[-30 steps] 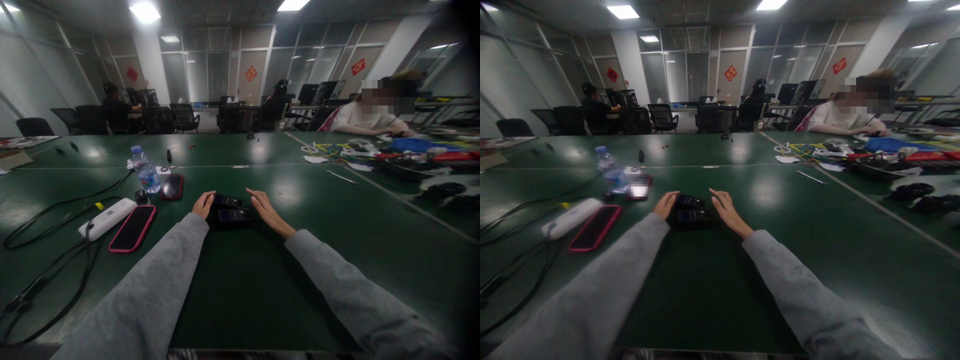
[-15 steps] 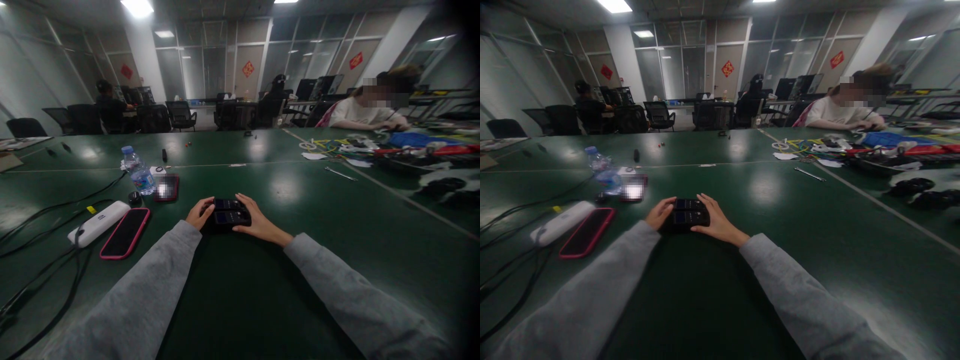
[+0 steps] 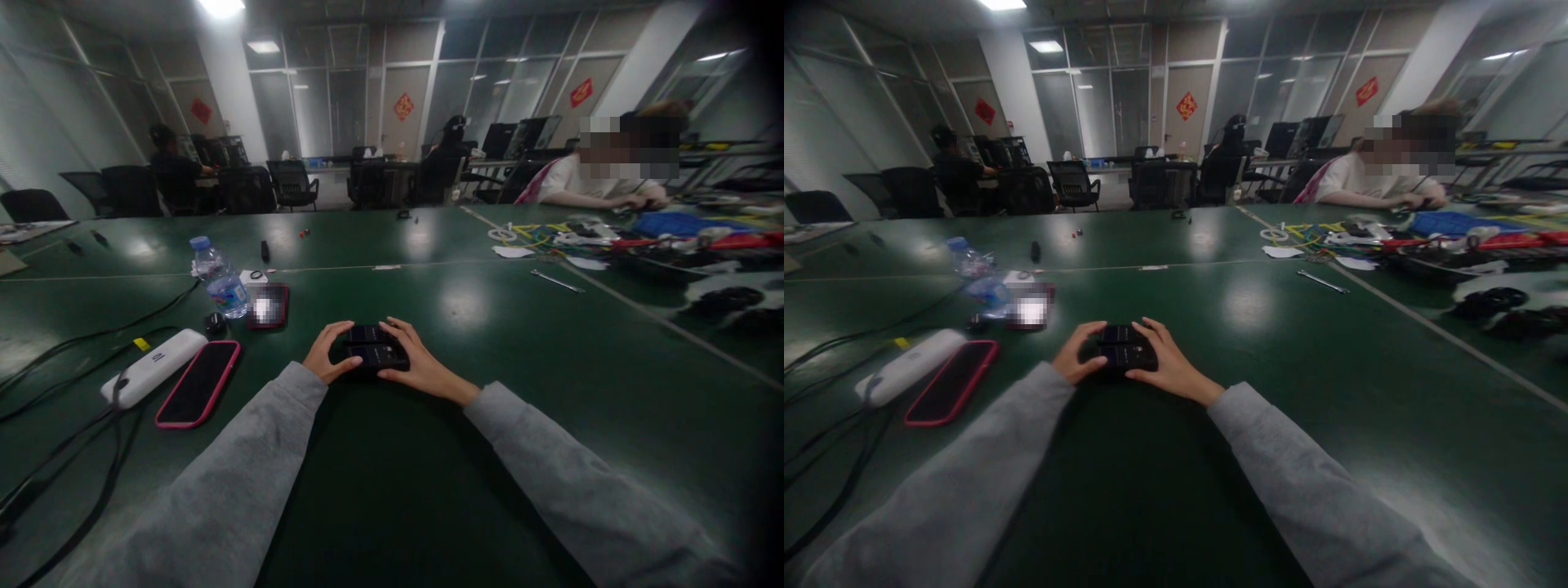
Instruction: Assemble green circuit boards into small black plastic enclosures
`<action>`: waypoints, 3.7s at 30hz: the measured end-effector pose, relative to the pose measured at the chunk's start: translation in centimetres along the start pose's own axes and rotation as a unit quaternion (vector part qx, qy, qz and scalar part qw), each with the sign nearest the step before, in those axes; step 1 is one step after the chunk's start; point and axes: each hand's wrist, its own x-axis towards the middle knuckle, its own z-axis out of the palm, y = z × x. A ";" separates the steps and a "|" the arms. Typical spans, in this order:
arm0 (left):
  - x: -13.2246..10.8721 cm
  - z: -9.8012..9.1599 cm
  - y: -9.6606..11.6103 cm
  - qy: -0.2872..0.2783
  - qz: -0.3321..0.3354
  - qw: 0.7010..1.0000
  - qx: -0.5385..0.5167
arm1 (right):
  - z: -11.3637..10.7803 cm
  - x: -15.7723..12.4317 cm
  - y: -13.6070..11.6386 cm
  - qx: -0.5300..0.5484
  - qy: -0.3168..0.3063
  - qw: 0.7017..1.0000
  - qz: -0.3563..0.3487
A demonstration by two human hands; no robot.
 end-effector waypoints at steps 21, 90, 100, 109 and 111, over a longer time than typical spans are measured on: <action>0.0 0.1 -0.1 -0.008 0.001 1.000 0.018 | -0.5 -0.1 -0.4 -0.014 -0.028 0.999 0.027; 0.0 0.1 0.4 -0.005 0.014 0.994 0.106 | -0.5 -0.1 -0.9 -0.060 -0.039 0.997 -0.002; 0.1 0.0 0.7 0.007 0.020 0.994 0.107 | -0.6 -0.2 -0.9 -0.050 -0.044 0.998 0.012; 0.1 -0.1 1.0 0.008 0.020 0.994 0.106 | -0.6 -0.2 -0.8 -0.046 -0.045 0.998 0.015; 0.1 0.0 0.8 0.010 0.019 0.994 0.105 | -0.6 -0.2 -0.8 -0.045 -0.045 0.998 0.014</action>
